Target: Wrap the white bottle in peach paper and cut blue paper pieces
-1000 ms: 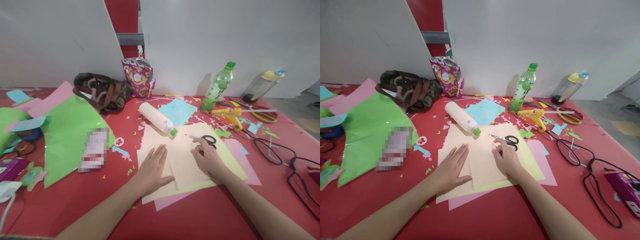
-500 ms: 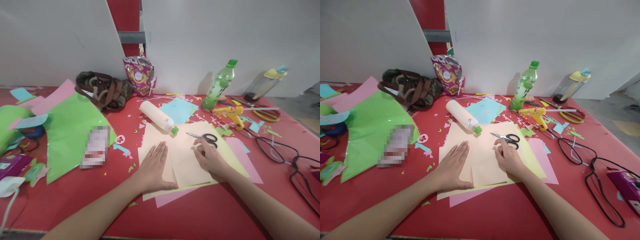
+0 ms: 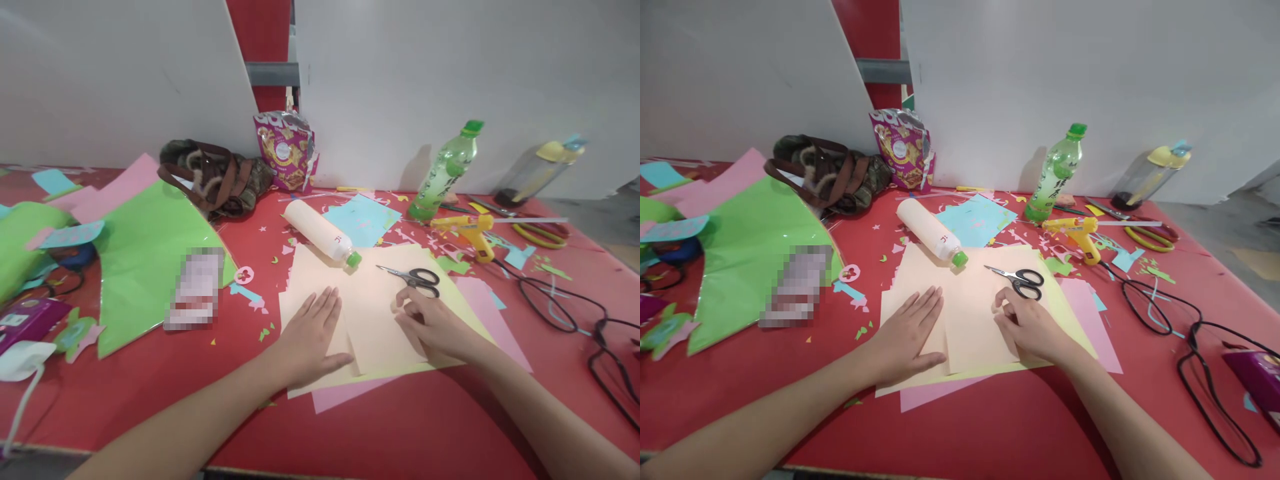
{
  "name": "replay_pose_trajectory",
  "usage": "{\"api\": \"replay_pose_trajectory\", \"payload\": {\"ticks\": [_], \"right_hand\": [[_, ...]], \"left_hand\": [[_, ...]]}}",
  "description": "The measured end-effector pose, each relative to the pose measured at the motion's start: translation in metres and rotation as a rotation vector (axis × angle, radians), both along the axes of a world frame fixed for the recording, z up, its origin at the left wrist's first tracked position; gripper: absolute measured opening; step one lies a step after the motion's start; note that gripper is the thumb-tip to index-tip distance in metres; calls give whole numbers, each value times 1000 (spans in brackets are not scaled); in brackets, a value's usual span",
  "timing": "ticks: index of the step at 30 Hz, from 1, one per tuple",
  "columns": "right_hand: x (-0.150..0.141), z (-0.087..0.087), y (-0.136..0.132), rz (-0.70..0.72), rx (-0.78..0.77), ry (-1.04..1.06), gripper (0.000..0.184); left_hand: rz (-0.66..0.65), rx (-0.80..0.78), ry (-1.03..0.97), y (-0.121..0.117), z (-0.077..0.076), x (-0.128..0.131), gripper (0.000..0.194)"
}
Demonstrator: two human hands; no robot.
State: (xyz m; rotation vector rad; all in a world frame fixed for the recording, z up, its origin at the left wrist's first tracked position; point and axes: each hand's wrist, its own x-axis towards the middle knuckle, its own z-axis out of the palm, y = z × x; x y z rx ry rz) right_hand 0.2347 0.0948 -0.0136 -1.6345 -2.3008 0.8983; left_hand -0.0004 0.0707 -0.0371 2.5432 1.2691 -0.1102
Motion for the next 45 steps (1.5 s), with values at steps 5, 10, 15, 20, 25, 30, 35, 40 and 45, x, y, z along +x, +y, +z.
{"api": "replay_pose_trajectory", "payload": {"ticks": [5, 10, 15, 20, 25, 30, 35, 40, 45], "right_hand": [[-1, 4, 0, 65, -6, -18, 7], [3, 4, 1, 90, -27, 18, 8], [8, 6, 3, 42, -167, 89, 6], [13, 10, 5, 87, -425, 208, 9], [14, 12, 3, 134, -497, 262, 8], [15, 14, 1, 75, -641, 304, 9], [19, 14, 2, 71, -729, 294, 15], [18, 17, 1, 131, -778, 267, 12], [21, 21, 1, 180, -843, 211, 12]], "left_hand": [[-5, 2, 9, -2, 0, -1, 101], [-1, 16, 20, -2, -1, 0, 99], [0, -3, 37, -2, 1, 0, 98], [6, 8, 33, -2, 0, 0, 97], [0, 40, 20, -2, -2, 0, 97], [0, 40, 19, -3, -3, 0, 97], [6, 28, 12, -3, -3, 0, 98], [6, 31, 6, -3, -2, -1, 97], [4, 15, 24, -3, -2, -1, 98]]}}
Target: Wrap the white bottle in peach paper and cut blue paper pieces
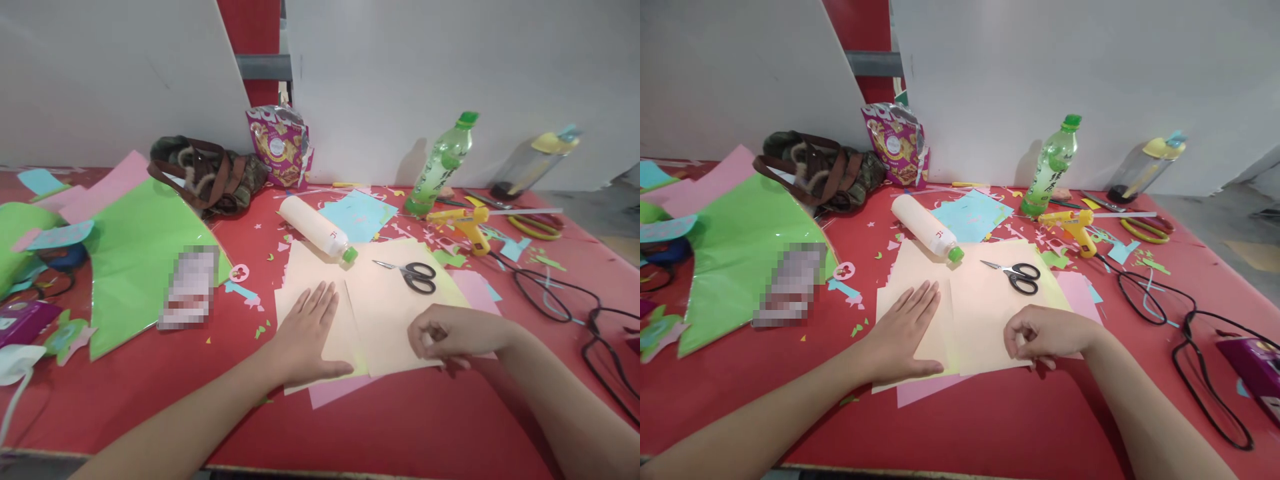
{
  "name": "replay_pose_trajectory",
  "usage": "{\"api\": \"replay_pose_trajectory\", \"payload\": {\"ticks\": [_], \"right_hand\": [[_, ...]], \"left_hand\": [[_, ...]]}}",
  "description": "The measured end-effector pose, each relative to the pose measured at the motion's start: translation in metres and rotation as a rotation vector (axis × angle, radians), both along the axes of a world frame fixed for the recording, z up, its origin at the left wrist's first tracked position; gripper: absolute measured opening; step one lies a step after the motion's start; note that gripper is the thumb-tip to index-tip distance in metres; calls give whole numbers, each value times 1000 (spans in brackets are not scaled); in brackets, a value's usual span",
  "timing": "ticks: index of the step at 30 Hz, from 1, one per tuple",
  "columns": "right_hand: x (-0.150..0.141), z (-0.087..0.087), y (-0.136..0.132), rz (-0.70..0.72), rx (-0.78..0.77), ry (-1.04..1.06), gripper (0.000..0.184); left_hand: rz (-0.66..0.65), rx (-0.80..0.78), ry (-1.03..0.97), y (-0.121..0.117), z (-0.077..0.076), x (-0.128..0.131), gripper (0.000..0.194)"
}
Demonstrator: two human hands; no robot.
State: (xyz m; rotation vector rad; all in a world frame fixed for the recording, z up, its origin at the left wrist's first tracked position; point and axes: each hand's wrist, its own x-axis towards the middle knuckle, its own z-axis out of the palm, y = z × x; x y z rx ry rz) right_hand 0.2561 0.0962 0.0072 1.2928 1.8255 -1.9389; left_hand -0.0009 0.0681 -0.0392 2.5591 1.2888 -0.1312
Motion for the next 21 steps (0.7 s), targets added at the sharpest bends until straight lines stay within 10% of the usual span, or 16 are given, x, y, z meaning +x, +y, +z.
{"api": "replay_pose_trajectory", "payload": {"ticks": [11, 16, 21], "right_hand": [[8, -7, 7, -186, 409, 367, 25], [7, -11, -3, -103, 78, 881, 52], [-2, -18, -10, 49, -145, 915, 64]], "left_hand": [[-8, 18, -24, 0, 0, 0, 91], [37, 148, -169, -1, -4, 0, 73], [-88, 285, -390, -6, -4, 3, 52]]}}
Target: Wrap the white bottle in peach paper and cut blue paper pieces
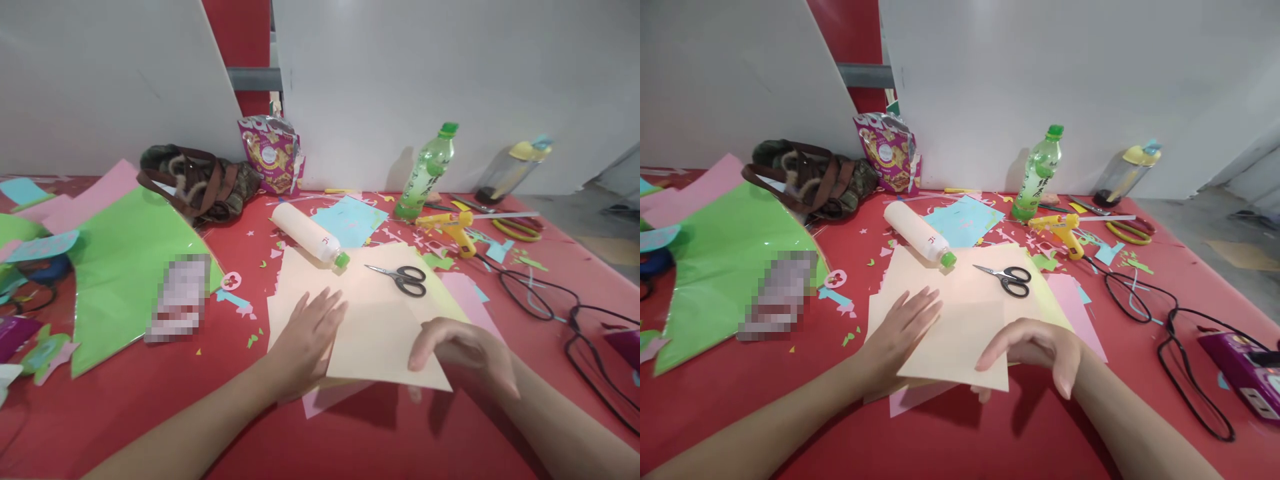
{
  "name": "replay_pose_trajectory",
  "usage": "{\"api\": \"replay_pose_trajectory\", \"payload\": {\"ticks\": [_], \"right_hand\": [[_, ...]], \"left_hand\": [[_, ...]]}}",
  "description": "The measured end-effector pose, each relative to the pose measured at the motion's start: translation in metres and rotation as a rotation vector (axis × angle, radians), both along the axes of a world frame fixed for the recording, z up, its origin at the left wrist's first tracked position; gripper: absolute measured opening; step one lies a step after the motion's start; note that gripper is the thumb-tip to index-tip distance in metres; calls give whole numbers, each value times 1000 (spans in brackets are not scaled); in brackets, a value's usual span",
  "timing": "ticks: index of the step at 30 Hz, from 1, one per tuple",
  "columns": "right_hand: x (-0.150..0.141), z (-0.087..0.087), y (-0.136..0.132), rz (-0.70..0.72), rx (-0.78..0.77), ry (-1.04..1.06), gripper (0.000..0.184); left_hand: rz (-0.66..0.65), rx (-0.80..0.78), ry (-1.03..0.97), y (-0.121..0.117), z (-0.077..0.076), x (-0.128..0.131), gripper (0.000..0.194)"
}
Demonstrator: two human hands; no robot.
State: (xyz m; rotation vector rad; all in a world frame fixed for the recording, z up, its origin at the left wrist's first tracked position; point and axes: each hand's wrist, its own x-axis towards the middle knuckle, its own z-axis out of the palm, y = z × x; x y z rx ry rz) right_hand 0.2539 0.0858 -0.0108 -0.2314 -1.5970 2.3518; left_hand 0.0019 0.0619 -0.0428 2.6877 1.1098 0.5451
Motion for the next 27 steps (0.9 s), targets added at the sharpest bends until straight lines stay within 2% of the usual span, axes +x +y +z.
{"api": "replay_pose_trajectory", "payload": {"ticks": [4, 7, 9, 10, 12, 13, 17, 19, 23, 27], "right_hand": [[-6, -1, -6, 13, -85, -17, 71], [-5, -3, -6, -104, -145, 45, 85], [-4, -5, -3, -235, -147, 45, 87], [-5, -5, -1, -300, -134, 44, 85], [-7, -4, 2, -431, -98, 50, 76], [-8, -3, 3, -489, -79, 53, 70], [-17, -2, 7, -766, -27, -51, 36], [-19, -4, 7, -878, 34, -148, 30], [-20, -13, 4, -883, 270, -307, 45], [-21, -18, 0, -849, 511, -465, 39]], "left_hand": [[-99, 33, -197, -2, 1, 0, 39], [-64, -130, -423, -3, 8, 1, 27], [122, -400, -585, -4, 15, 3, 28], [283, -525, -678, -4, 19, 4, 32], [523, -704, -795, -4, 24, 5, 40], [573, -769, -856, -3, 24, 6, 40], [542, -910, -1018, 1, 20, 4, 35], [534, -937, -1015, 3, 17, 3, 33], [549, -968, -976, 4, 18, 4, 33], [579, -1033, -953, 4, 20, 6, 35]]}}
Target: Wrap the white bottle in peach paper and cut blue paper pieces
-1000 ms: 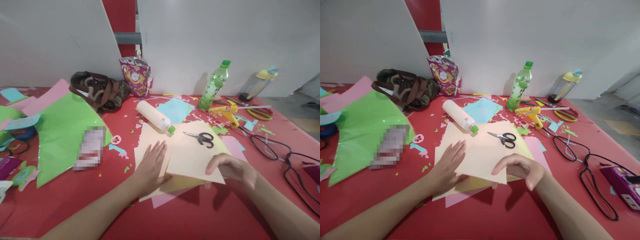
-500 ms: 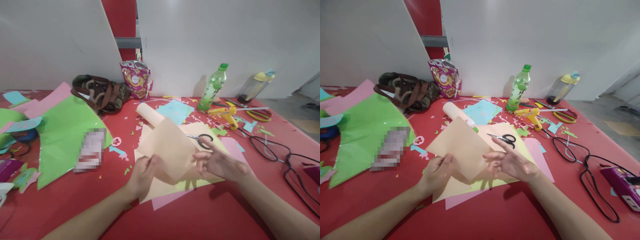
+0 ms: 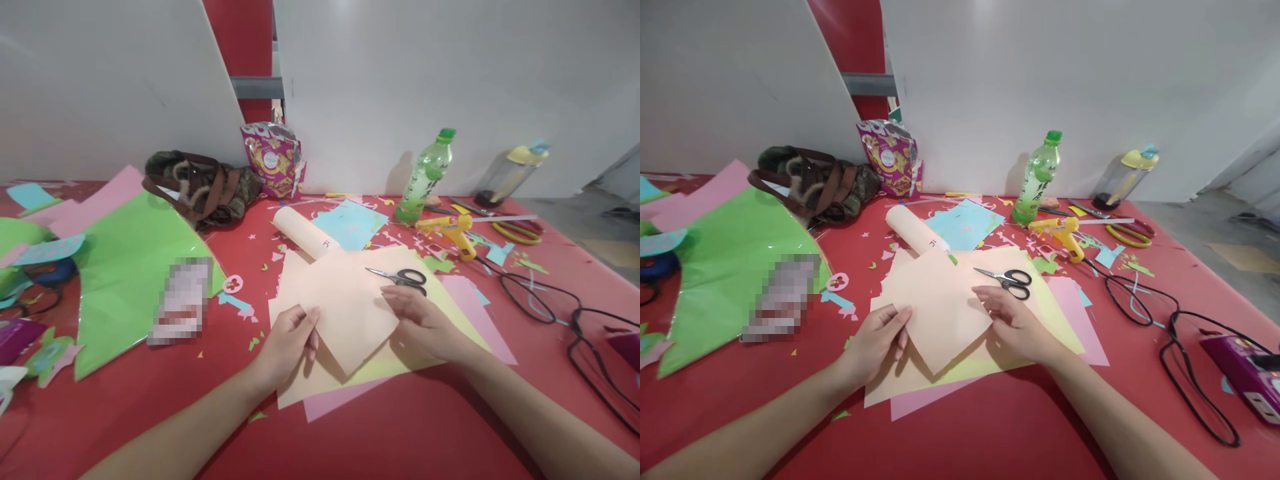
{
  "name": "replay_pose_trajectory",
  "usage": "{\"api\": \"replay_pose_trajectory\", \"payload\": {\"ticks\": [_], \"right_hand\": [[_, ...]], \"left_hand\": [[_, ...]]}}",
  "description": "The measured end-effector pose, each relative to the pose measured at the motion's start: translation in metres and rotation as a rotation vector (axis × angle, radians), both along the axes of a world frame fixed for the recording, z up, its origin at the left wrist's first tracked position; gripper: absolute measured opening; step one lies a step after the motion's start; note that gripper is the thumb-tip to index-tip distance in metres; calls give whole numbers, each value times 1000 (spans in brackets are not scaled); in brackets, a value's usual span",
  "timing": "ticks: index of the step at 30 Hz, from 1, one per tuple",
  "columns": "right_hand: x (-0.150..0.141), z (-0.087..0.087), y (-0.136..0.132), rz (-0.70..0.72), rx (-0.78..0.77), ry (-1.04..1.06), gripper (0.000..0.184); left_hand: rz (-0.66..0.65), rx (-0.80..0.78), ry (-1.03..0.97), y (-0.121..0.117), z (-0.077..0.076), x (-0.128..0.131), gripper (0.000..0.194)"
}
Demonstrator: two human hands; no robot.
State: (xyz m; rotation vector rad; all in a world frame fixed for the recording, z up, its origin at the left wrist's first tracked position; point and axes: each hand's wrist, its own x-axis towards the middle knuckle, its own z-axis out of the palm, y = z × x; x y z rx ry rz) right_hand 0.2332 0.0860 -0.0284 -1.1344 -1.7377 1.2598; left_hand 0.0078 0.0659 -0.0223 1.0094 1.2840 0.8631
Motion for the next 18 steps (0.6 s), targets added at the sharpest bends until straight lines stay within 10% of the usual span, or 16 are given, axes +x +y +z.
{"api": "replay_pose_trajectory", "payload": {"ticks": [18], "right_hand": [[4, 13, 5, 224, 173, -155, 24]], "left_hand": [[-99, 127, -66, 1, 2, 0, 14]]}}
